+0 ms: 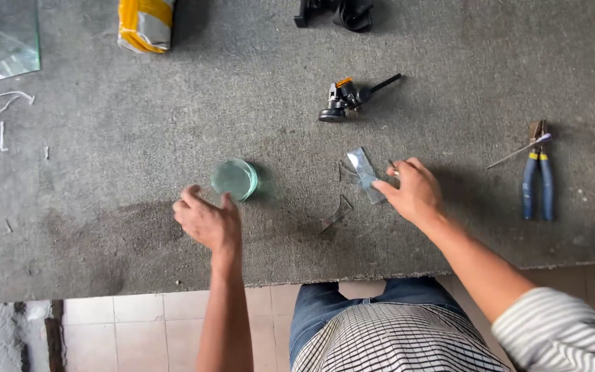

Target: Cutting and scoring glass sheets using manual glass cutters and a circular glass cutter.

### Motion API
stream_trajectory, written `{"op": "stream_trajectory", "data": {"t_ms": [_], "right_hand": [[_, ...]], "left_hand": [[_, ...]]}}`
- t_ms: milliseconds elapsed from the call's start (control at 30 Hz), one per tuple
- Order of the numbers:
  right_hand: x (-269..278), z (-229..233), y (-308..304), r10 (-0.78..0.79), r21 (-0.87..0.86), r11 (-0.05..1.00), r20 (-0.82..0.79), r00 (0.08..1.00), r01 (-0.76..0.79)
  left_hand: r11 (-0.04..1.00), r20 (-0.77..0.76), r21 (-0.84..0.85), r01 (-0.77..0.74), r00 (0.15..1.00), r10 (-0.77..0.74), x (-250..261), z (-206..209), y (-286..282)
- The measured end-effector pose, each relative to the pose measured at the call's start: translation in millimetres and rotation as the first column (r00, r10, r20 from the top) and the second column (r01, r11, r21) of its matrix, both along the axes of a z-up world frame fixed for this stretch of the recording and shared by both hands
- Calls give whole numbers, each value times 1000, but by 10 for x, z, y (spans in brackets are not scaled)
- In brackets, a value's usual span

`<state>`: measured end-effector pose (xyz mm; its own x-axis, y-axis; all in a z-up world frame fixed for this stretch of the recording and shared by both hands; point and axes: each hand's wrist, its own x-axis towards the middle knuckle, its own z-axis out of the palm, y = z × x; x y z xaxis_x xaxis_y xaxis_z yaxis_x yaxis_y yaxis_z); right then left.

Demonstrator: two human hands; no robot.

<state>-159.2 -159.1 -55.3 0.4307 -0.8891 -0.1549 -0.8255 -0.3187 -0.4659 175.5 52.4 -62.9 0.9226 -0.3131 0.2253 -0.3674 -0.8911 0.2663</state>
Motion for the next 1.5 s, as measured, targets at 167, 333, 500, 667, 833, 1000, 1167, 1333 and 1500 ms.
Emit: {"op": "stream_trajectory", "data": {"t_ms": [167,333,500,667,833,1000,1167,1333,1500], "right_hand": [[545,349,36,-5,197,980,-148,989,34],[616,-88,-66,-57,256,958,-257,965,125],[719,106,-13,-111,264,938,-385,916,225],[732,462,146,-102,293,931,-367,925,219],[384,312,224,-242,307,898,-255,936,316],[106,428,391,-241,322,889,-276,930,326],[144,285,534,-245,313,877,-360,900,364],[123,145,683,-292,301,859,-377,879,414],[112,504,692,-269,389,852,-246,931,349]], "left_hand": [[825,-199,59,562,816,-542,-1144,263,-337],[671,-496,82,737,614,-614,-1560,58,-437],[670,-540,125,731,617,-572,-1523,-14,-467],[630,-483,95,771,589,-648,-1458,-19,-385],[574,-481,33,818,517,-708,-1303,111,-523],[482,-255,-68,874,452,-855,-1258,17,-1199],[369,-304,53,928,367,-879,-1326,-75,-1609],[385,-370,228,894,446,-815,-1408,-48,-1670],[366,-515,363,857,512,-687,-1515,137,-1632]]}}
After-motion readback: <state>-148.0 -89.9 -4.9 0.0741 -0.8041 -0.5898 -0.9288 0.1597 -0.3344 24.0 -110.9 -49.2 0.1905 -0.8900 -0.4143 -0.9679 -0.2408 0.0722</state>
